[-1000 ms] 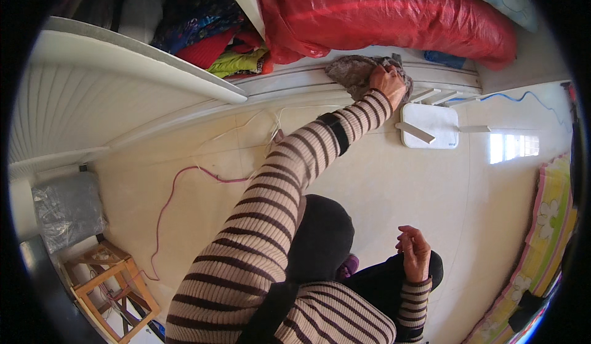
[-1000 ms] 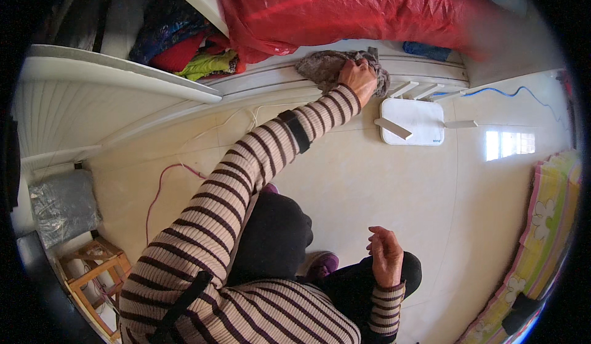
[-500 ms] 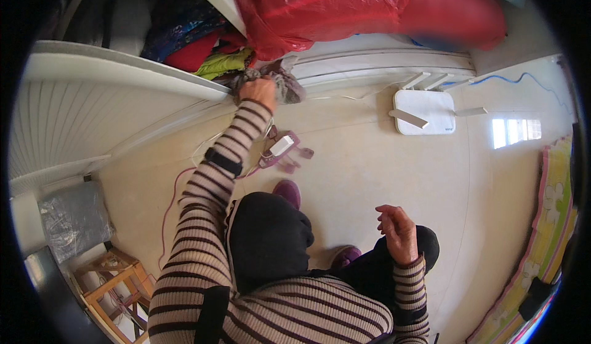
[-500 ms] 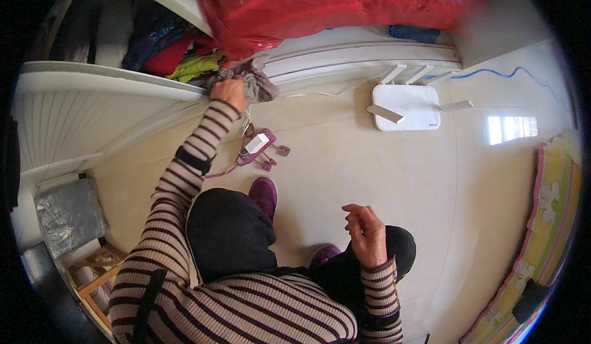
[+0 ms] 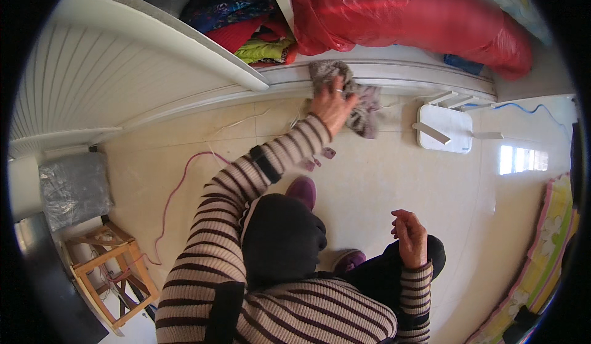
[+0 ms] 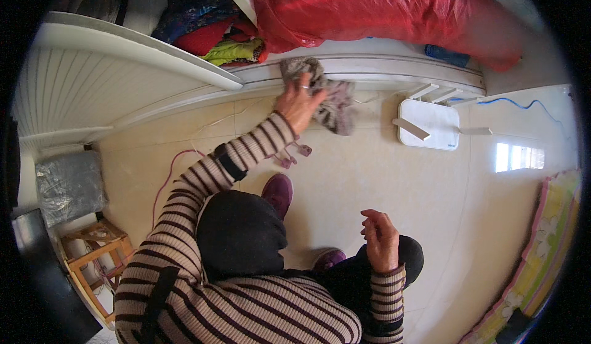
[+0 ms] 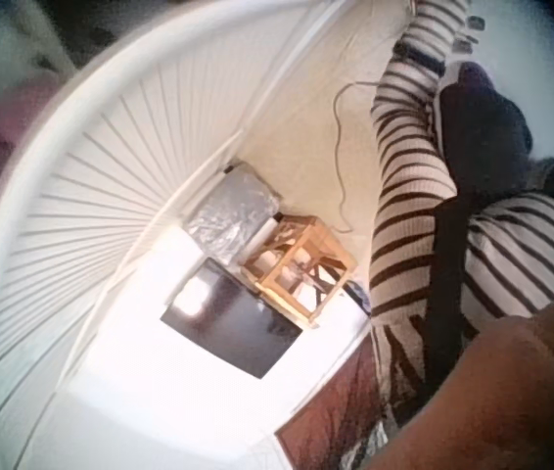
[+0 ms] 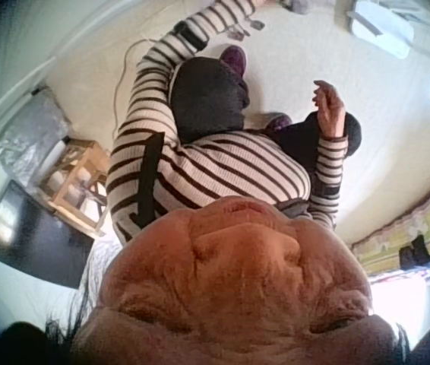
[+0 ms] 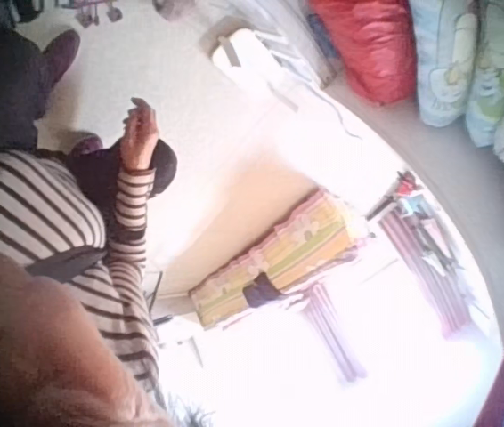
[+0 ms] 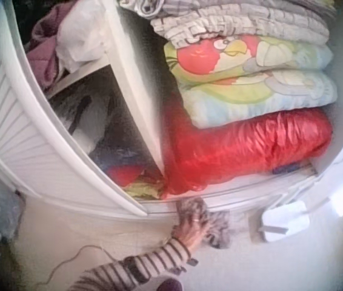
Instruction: The person wipes the floor and baseboards with a cloth, then moves to wipe a wooden door and a glass sliding door. The person uses a grey cloth to clean various surfaces in the room.
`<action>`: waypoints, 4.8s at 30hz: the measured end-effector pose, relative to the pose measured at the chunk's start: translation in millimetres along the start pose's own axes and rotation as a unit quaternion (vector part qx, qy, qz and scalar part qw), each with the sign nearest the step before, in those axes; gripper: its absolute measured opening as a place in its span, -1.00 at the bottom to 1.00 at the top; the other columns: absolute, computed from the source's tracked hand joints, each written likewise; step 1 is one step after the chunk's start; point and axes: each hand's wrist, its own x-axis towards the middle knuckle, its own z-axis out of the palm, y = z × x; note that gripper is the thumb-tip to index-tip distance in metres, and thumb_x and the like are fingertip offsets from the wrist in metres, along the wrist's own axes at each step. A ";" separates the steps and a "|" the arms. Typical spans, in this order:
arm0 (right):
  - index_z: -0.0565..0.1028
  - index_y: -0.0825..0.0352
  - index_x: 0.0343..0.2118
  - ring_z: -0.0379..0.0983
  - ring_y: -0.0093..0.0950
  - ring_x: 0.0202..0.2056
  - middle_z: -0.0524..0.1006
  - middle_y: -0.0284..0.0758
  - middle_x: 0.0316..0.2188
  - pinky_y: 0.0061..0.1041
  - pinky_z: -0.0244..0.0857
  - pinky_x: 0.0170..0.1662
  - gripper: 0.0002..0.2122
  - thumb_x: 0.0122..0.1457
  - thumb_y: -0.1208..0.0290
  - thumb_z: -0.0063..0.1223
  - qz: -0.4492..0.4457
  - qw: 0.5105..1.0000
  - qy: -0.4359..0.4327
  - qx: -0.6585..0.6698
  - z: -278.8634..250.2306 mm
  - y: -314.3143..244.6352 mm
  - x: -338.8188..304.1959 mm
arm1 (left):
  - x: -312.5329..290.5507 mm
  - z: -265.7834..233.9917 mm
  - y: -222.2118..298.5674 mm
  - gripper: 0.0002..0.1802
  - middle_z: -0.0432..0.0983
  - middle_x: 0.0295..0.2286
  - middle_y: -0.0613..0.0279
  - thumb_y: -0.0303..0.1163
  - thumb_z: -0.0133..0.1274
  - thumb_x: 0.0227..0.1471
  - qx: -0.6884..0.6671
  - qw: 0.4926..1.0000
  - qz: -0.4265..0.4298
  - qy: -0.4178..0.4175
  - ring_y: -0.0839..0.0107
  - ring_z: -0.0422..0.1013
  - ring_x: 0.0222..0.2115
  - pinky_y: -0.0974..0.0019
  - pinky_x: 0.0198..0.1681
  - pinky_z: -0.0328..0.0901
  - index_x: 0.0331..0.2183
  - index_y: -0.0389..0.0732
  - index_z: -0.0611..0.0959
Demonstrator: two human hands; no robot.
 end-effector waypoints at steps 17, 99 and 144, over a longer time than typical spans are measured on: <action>0.40 0.41 -0.31 0.33 -0.57 -0.55 0.35 -0.29 -0.52 -0.63 0.25 -0.47 -0.85 0.06 0.57 -0.18 -0.018 0.999 0.015 -0.031 -9.2 -6.0 -12.4 | 62.9 -18.1 23.9 -0.72 0.36 -0.35 -0.20 -0.53 0.03 -0.36 0.078 0.993 0.068 -0.061 0.02 0.38 -0.38 0.14 -0.34 0.32 -0.42 -0.31 0.48; 0.42 0.41 -0.34 0.30 -0.47 -0.51 0.34 -0.27 -0.52 -0.61 0.20 -0.43 -0.82 -0.06 0.68 -0.12 0.041 0.964 0.237 -0.111 -92.6 -101.7 -84.0 | 200.6 37.3 182.4 -0.57 0.40 -0.36 -0.12 -0.48 0.06 -0.39 -0.138 0.938 0.311 -0.064 0.06 0.35 -0.32 0.22 -0.23 0.25 -0.28 -0.21 0.53; 0.42 0.38 -0.32 0.30 -0.49 -0.57 0.34 -0.27 -0.52 -0.61 0.20 -0.48 -0.80 -0.05 0.68 -0.11 0.099 0.961 0.242 -0.090 -164.9 -65.5 -70.6 | 309.5 76.4 359.8 -0.73 0.45 -0.35 0.00 -0.36 -0.02 -0.27 -0.020 0.973 0.185 -0.134 0.10 0.39 -0.30 0.18 -0.25 0.29 -0.38 -0.17 0.56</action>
